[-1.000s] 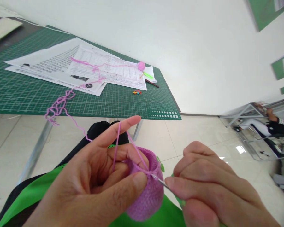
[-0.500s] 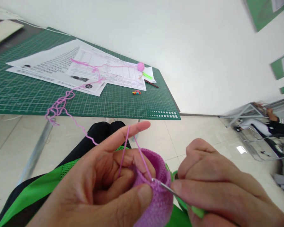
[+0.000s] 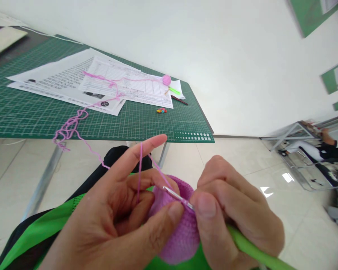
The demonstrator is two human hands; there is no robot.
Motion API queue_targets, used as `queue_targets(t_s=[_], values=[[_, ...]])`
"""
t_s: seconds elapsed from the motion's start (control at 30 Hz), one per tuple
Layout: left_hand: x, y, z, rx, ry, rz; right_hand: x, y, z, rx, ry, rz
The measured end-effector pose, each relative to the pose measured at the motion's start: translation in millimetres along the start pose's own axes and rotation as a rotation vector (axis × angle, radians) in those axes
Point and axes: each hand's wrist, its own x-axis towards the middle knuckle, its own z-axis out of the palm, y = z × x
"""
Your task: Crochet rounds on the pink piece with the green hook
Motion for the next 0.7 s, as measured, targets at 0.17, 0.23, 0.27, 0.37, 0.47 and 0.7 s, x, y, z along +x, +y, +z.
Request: queue_targets(t_s=[0.17, 0.23, 0.27, 0.37, 0.47, 0.7], values=[[-4, -5, 7.2, 0.120, 0.179, 0.096, 1, 5, 5, -0.206, 0.016, -0.232], [-4, -10, 10.6, 0.170, 0.261, 0.158, 3, 10, 9, -0.251, 0.037, -0.276], [-4, -13, 12.0, 0.206, 0.303, 0.191, 2, 13, 12, -0.257, 0.049, -0.293], [-1, -18, 12.8, 0.263, 0.384, 0.235, 0, 20, 20, -0.236, 0.091, -0.336], [5, -18, 6.0, 0.093, 0.265, 0.106, -5, 24, 24, -0.181, 0.148, -0.352], [11, -10, -11.6, -0.112, -0.002, -0.173, -5, 21, 7, -0.144, 0.028, -0.359]])
